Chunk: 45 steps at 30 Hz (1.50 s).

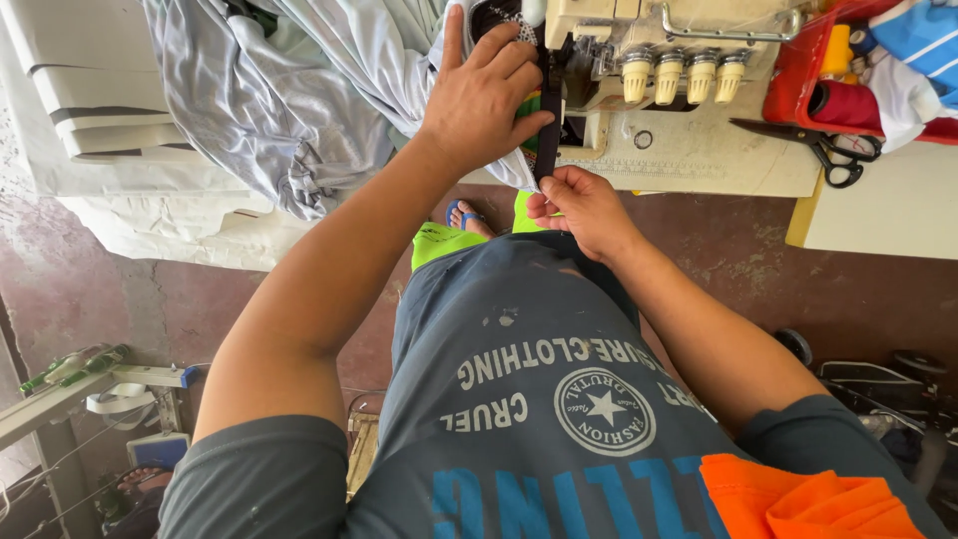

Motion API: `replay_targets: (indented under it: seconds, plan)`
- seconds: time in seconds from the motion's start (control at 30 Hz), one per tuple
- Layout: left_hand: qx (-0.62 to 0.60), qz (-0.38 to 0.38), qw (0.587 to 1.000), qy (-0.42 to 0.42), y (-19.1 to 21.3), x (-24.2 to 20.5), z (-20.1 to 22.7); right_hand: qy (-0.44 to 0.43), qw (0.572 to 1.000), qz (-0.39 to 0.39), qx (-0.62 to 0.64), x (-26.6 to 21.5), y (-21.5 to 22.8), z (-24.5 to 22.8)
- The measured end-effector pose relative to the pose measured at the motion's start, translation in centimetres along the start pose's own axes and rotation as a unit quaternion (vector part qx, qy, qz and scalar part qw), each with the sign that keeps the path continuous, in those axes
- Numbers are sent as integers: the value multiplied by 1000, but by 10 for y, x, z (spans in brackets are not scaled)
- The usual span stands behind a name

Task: Using an overlock sewing machine to finish the edges of patterned garment pieces and trimming excess thread with scissors.

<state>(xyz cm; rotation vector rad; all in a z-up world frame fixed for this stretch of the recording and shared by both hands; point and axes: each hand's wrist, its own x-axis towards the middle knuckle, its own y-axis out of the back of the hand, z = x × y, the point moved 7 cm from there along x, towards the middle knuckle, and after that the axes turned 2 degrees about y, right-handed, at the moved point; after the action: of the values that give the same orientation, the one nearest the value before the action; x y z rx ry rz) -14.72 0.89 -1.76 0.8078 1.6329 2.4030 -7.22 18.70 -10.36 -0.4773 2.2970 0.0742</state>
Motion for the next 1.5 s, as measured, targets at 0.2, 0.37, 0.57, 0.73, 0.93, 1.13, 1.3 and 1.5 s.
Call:
replay_targets:
  seconds: [0.2,0.37,0.57,0.73,0.93,1.13,1.3,1.5]
  plan:
    - [22,-14,1000,3,-3,15,-19,18,999,26,41,17,5,-14]
    - [24,-22,995,-92,13,-4,2,10,997,41,64,22,3,-30]
    - [68,-114,979,-152,38,-25,16,4,994,32,100,18,-4,-46]
    - [-99,-237,966,41,68,-1,-4,65,997,29,33,-4,-19,-71]
    - [-219,-241,920,219,78,19,-28,246,953,168,-53,-13,-13,-64]
    - [-289,-224,911,189,74,26,5,277,960,33,25,-8,-52,-72]
    - [-160,-183,968,58,83,28,47,133,982,-14,131,-7,-49,-66]
    - [-68,-112,991,-2,55,-20,68,-42,970,-11,237,12,-3,-2]
